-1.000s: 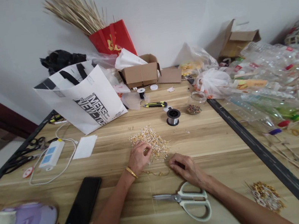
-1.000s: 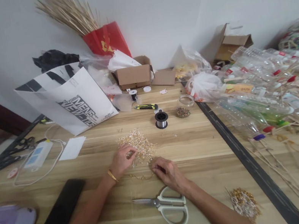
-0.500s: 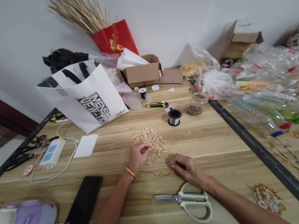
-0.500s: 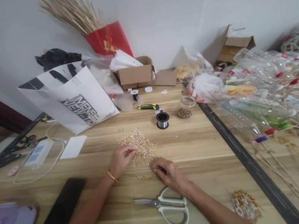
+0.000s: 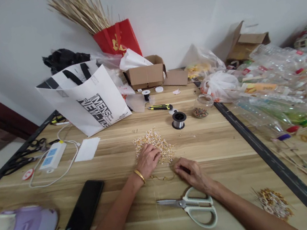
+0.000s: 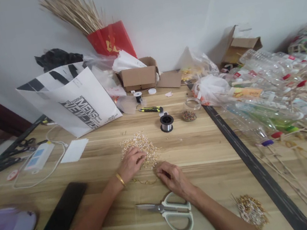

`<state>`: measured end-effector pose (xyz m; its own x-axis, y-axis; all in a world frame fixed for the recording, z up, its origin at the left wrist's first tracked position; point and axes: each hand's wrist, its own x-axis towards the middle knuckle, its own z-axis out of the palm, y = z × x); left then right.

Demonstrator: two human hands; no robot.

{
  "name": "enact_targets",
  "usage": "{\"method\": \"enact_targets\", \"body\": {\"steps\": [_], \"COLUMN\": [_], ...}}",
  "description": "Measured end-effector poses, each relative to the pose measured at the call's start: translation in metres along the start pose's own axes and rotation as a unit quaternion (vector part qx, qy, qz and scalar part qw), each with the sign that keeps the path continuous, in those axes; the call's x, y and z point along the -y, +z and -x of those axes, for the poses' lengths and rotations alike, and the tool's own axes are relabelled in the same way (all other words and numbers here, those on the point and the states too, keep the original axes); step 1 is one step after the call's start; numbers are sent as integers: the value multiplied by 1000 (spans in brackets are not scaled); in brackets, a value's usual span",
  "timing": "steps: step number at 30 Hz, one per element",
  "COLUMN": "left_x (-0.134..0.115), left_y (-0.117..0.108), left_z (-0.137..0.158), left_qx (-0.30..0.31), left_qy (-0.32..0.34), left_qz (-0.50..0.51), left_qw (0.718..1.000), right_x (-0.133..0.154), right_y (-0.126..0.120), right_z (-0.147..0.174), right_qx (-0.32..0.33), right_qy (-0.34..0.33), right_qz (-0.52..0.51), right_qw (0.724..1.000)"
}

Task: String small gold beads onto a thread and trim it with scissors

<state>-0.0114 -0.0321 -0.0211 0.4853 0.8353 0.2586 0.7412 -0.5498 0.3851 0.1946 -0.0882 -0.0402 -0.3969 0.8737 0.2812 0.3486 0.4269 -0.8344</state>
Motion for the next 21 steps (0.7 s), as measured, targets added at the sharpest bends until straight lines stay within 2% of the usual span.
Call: {"method": "enact_targets", "body": {"steps": [17, 21], "left_x": [14, 16], "left_y": [-6, -7], "left_z": [-3, -3], "left_qx": [-64, -84], "left_qy": [-56, -87], "left_qz": [43, 84], "left_qw": [995, 989], "right_x": [1, 1], "right_y": [-1, -2], "right_z": [0, 0], "right_qx": [7, 7], "right_qy": [2, -5], "right_qz": [-2, -8], "right_qw": [1000, 1000]}}
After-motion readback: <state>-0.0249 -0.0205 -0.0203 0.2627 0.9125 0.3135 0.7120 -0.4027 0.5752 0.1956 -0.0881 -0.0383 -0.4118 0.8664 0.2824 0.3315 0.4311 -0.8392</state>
